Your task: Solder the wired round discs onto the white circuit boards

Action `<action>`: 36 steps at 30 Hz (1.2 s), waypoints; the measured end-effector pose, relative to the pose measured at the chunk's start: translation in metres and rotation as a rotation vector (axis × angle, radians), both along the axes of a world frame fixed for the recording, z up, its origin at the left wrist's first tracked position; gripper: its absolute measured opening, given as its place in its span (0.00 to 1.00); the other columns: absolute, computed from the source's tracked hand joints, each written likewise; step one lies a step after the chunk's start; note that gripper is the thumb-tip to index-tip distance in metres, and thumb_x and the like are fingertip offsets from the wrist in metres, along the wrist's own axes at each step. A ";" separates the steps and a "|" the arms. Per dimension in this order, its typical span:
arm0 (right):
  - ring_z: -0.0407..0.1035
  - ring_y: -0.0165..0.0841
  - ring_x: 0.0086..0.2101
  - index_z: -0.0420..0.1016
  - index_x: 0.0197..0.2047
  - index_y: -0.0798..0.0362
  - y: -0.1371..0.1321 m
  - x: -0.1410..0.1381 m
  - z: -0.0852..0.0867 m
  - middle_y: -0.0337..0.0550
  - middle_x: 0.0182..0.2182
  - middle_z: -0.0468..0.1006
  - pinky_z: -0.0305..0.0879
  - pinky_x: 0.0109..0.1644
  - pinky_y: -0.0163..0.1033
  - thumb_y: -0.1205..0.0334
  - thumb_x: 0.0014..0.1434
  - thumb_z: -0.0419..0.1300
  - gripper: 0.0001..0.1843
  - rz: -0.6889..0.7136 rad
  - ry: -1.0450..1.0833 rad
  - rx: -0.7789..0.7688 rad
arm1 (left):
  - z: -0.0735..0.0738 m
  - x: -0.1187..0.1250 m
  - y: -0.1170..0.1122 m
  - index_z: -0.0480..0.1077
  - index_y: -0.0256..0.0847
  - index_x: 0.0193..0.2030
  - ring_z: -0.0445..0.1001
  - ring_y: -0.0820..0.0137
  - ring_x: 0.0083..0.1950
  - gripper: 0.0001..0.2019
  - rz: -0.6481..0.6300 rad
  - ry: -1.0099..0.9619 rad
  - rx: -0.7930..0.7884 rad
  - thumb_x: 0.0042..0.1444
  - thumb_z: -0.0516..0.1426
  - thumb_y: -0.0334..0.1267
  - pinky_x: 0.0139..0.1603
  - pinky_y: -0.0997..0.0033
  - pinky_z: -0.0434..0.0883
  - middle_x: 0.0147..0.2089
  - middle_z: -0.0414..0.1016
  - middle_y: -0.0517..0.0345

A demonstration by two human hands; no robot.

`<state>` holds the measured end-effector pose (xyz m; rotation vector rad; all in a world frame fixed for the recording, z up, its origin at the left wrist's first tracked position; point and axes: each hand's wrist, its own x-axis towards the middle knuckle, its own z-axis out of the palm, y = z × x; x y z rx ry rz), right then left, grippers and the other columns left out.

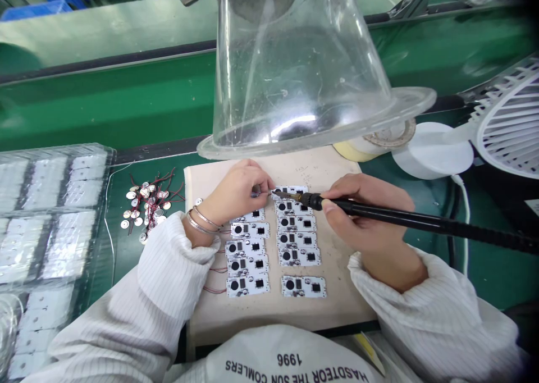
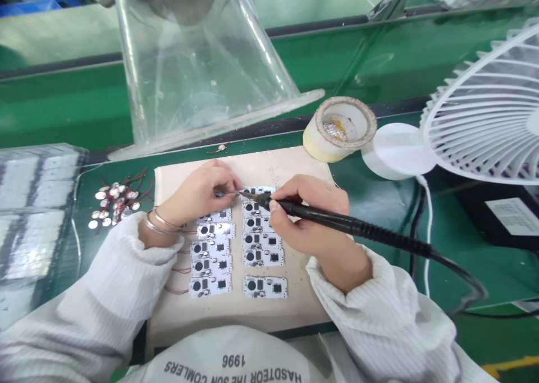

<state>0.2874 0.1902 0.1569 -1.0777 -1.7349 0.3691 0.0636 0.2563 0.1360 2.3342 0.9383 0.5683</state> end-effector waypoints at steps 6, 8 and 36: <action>0.68 0.30 0.22 0.73 0.31 0.49 0.000 -0.001 0.000 0.36 0.23 0.74 0.64 0.24 0.38 0.67 0.50 0.64 0.05 -0.001 -0.018 -0.005 | 0.001 0.000 0.000 0.63 0.41 0.21 0.71 0.68 0.40 0.11 -0.006 0.004 -0.016 0.44 0.58 0.22 0.47 0.63 0.67 0.35 0.81 0.62; 0.68 0.31 0.22 0.73 0.32 0.49 -0.001 -0.002 -0.001 0.37 0.23 0.74 0.64 0.24 0.39 0.67 0.50 0.64 0.05 -0.003 -0.022 -0.011 | 0.000 0.000 0.001 0.63 0.41 0.21 0.71 0.67 0.39 0.11 -0.006 0.000 -0.011 0.44 0.58 0.22 0.47 0.63 0.67 0.35 0.81 0.61; 0.67 0.31 0.21 0.73 0.31 0.48 0.002 0.000 -0.001 0.36 0.23 0.74 0.63 0.22 0.38 0.66 0.50 0.64 0.05 0.002 0.014 0.015 | -0.002 0.001 0.000 0.64 0.41 0.21 0.71 0.67 0.39 0.11 0.013 -0.014 -0.006 0.44 0.58 0.22 0.47 0.63 0.67 0.34 0.80 0.62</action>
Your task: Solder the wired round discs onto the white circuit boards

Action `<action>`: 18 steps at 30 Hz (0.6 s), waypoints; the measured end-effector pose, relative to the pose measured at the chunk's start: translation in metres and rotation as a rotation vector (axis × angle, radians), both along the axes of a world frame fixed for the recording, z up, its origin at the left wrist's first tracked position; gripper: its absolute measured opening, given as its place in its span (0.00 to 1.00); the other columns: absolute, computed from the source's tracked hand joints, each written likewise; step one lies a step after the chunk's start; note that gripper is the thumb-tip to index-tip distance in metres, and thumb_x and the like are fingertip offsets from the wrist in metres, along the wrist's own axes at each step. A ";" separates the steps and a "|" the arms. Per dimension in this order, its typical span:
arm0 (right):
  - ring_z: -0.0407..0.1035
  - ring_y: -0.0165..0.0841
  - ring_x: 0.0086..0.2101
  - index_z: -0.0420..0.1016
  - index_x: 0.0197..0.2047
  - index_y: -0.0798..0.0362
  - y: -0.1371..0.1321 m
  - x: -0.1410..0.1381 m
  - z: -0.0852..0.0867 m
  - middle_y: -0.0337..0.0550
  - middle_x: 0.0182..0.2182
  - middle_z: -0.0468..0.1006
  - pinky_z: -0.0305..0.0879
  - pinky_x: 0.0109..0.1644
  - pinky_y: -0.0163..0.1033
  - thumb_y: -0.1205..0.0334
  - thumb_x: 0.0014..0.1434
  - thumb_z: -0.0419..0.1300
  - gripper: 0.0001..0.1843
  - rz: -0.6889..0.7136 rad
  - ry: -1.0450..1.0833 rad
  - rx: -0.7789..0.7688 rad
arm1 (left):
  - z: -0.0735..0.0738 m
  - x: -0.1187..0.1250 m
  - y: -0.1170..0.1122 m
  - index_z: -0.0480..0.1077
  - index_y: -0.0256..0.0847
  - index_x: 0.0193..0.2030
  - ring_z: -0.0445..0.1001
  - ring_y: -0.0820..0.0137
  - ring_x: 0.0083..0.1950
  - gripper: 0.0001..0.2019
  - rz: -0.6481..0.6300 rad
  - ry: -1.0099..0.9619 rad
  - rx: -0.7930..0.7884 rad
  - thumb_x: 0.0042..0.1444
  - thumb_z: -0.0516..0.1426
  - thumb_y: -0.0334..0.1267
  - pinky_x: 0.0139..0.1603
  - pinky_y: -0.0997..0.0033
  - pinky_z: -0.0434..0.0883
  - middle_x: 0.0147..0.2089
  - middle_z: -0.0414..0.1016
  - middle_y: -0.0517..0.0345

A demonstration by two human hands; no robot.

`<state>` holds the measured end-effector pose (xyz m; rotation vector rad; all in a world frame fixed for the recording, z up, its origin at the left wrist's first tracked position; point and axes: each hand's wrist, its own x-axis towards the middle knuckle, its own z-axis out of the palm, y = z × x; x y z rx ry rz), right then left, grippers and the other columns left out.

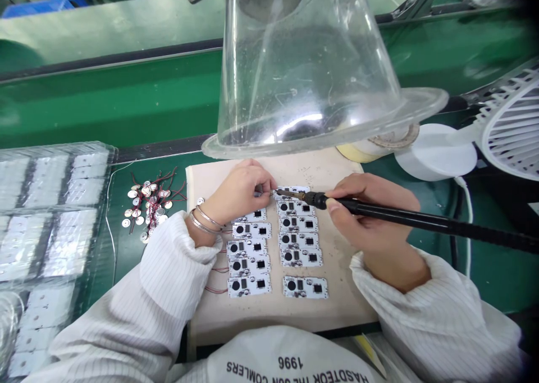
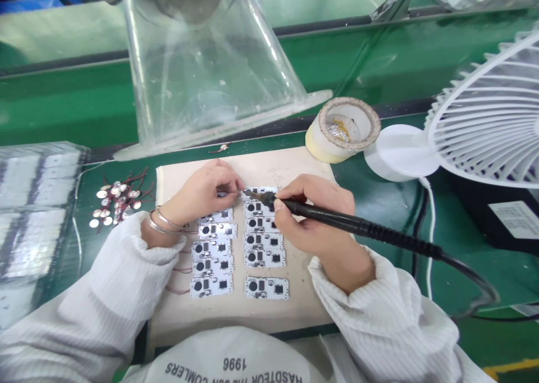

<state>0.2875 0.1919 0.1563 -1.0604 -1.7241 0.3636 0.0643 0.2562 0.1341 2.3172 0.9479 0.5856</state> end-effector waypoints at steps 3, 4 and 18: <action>0.67 0.31 0.21 0.74 0.32 0.48 0.001 0.001 0.001 0.37 0.23 0.74 0.63 0.22 0.39 0.68 0.49 0.65 0.07 0.000 0.018 0.022 | 0.001 0.000 0.000 0.63 0.41 0.21 0.71 0.68 0.39 0.11 -0.007 -0.005 -0.001 0.44 0.58 0.22 0.47 0.63 0.67 0.34 0.80 0.62; 0.67 0.31 0.21 0.74 0.32 0.48 0.002 0.002 0.001 0.37 0.23 0.74 0.63 0.22 0.39 0.68 0.48 0.65 0.07 -0.001 0.020 0.028 | 0.001 0.000 0.000 0.63 0.41 0.21 0.71 0.68 0.39 0.11 -0.010 -0.009 0.001 0.44 0.58 0.22 0.47 0.63 0.67 0.34 0.80 0.62; 0.69 0.32 0.22 0.75 0.28 0.50 0.002 0.016 -0.006 0.38 0.22 0.75 0.63 0.25 0.37 0.70 0.45 0.67 0.07 -0.041 0.103 0.189 | 0.025 -0.019 -0.025 0.73 0.38 0.40 0.72 0.63 0.47 0.08 0.115 0.204 0.173 0.56 0.60 0.39 0.54 0.60 0.66 0.41 0.79 0.52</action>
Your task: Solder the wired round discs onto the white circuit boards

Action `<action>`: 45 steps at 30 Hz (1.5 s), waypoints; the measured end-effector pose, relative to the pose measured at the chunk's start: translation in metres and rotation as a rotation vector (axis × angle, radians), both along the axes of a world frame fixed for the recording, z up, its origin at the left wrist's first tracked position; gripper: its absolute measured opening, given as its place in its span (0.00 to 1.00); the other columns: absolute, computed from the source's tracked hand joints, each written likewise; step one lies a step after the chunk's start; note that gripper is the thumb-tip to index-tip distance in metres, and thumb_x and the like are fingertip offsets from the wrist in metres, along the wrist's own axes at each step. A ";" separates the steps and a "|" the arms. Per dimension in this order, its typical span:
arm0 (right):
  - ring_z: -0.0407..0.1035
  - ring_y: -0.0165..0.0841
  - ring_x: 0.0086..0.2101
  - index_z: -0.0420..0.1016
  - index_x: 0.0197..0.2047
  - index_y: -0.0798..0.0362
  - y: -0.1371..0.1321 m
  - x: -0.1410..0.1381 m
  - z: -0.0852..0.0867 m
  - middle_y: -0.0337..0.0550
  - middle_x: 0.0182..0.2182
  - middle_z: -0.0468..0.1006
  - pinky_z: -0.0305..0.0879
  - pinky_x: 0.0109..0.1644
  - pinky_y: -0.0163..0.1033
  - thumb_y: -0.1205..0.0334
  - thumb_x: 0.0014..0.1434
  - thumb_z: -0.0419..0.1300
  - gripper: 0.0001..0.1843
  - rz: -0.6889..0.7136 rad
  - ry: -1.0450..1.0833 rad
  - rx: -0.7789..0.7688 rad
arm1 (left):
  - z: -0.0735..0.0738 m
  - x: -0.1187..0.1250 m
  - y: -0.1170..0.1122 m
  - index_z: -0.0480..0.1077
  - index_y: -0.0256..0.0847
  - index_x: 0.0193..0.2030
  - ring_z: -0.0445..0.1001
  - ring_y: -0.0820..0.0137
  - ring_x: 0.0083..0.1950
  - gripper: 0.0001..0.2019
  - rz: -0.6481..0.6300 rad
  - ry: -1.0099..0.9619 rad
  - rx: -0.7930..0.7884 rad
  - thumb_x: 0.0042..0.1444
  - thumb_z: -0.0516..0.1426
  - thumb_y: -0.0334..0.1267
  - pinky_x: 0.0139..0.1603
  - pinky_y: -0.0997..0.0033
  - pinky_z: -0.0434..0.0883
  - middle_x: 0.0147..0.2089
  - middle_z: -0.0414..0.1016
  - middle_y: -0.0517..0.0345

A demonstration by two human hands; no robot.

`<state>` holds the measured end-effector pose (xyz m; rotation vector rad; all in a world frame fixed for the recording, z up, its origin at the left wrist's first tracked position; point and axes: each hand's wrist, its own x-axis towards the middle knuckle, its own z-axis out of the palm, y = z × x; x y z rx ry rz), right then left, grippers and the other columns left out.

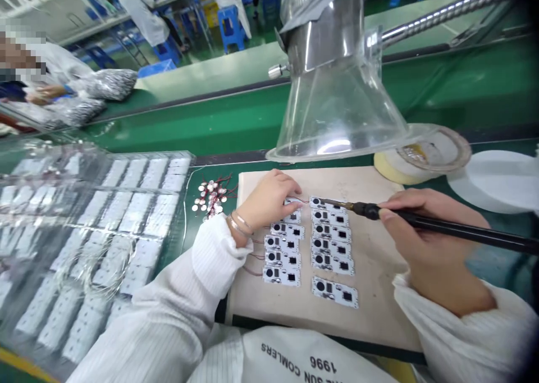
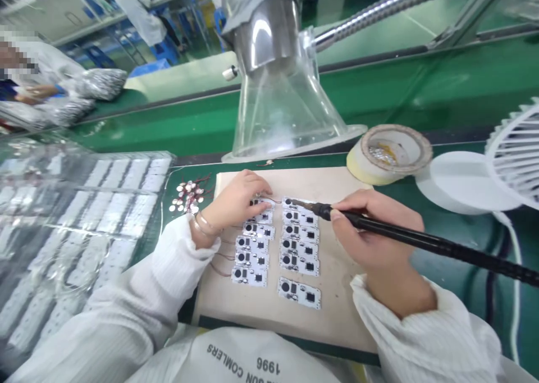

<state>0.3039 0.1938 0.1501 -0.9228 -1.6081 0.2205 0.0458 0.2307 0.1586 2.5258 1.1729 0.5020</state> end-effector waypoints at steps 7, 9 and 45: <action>0.69 0.34 0.22 0.75 0.27 0.50 -0.003 0.000 0.003 0.39 0.21 0.75 0.64 0.26 0.38 0.68 0.46 0.66 0.05 -0.041 -0.011 -0.007 | 0.023 -0.096 -0.041 0.73 0.40 0.39 0.75 0.65 0.41 0.07 0.777 0.169 -0.048 0.57 0.54 0.33 0.45 0.67 0.69 0.38 0.78 0.54; 0.69 0.34 0.22 0.74 0.27 0.50 -0.004 0.000 0.004 0.39 0.21 0.75 0.64 0.26 0.39 0.67 0.46 0.66 0.05 -0.054 -0.015 -0.006 | 0.020 -0.128 -0.040 0.74 0.37 0.39 0.75 0.60 0.41 0.10 0.925 0.215 -0.016 0.57 0.51 0.32 0.44 0.61 0.69 0.37 0.78 0.49; 0.72 0.29 0.25 0.77 0.40 0.49 -0.028 -0.041 0.017 0.40 0.30 0.79 0.69 0.26 0.33 0.57 0.60 0.62 0.07 0.240 0.205 -0.552 | 0.032 -0.009 -0.072 0.69 0.39 0.37 0.79 0.71 0.32 0.12 0.604 -1.058 -0.436 0.49 0.66 0.38 0.30 0.76 0.73 0.29 0.78 0.59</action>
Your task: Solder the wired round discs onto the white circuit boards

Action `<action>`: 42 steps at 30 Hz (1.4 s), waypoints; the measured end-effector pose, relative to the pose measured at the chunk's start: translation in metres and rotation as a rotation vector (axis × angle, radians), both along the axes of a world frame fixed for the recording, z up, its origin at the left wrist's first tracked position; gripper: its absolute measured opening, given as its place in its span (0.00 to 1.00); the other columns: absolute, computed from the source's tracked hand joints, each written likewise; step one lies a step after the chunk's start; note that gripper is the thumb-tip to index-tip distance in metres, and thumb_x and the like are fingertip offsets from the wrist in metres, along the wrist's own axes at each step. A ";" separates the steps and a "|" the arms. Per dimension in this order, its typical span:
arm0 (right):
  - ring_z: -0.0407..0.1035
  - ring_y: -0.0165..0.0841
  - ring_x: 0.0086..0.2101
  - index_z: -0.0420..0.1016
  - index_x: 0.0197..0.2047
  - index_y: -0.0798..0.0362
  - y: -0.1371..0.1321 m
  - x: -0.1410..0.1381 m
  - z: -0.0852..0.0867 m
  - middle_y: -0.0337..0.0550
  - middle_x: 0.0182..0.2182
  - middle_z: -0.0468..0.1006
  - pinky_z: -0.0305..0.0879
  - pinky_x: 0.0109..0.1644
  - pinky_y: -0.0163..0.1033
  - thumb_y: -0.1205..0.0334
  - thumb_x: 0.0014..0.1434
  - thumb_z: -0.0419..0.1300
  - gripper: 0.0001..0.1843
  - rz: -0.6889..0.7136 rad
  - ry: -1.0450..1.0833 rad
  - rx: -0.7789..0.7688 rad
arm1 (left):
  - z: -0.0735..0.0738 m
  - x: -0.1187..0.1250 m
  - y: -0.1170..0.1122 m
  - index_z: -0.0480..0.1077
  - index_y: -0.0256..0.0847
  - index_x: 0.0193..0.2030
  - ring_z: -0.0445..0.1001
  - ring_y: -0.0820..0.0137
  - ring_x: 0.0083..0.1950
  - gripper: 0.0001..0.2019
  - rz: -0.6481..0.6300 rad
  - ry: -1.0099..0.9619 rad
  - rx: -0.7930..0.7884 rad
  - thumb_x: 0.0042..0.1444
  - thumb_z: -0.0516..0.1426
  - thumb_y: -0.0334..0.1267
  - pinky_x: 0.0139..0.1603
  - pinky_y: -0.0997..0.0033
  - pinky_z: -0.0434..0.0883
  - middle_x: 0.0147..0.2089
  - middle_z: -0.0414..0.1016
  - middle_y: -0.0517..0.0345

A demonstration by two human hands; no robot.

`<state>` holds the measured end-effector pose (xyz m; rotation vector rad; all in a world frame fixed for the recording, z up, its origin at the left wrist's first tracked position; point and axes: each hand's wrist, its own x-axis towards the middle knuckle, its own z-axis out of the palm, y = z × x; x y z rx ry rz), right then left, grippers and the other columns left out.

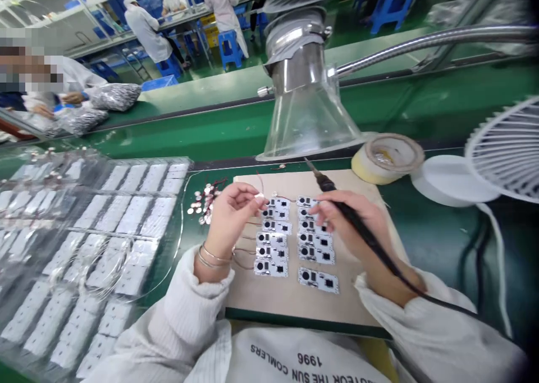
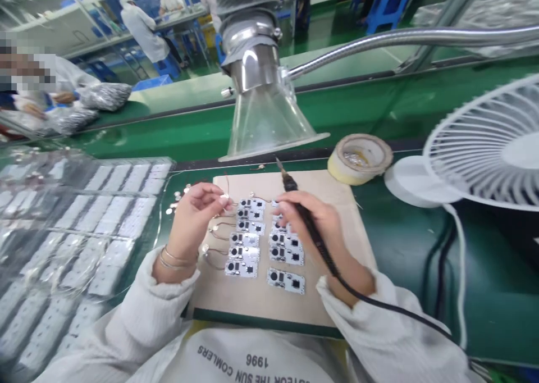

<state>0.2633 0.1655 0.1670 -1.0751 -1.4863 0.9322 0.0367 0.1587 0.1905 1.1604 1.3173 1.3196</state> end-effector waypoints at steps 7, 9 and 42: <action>0.75 0.33 0.36 0.70 0.38 0.49 -0.004 -0.010 0.002 0.39 0.36 0.76 0.73 0.38 0.38 0.60 0.55 0.67 0.11 0.091 0.175 -0.062 | -0.008 0.052 -0.003 0.68 0.40 0.36 0.79 0.71 0.31 0.13 -0.278 -0.029 -0.087 0.49 0.67 0.39 0.34 0.73 0.76 0.29 0.78 0.60; 0.74 0.33 0.35 0.69 0.37 0.49 -0.003 -0.009 0.001 0.38 0.34 0.75 0.73 0.38 0.38 0.61 0.54 0.68 0.11 0.068 0.183 -0.064 | -0.010 0.054 -0.003 0.68 0.40 0.35 0.79 0.71 0.32 0.12 -0.288 -0.011 -0.078 0.49 0.66 0.39 0.34 0.73 0.76 0.29 0.78 0.59; 0.74 0.30 0.31 0.69 0.35 0.49 -0.005 -0.013 0.002 0.35 0.30 0.77 0.72 0.36 0.36 0.63 0.51 0.70 0.13 -0.118 0.255 -0.040 | -0.007 0.056 -0.009 0.74 0.40 0.37 0.75 0.73 0.29 0.10 -0.321 -0.055 -0.070 0.59 0.59 0.45 0.31 0.73 0.74 0.29 0.77 0.58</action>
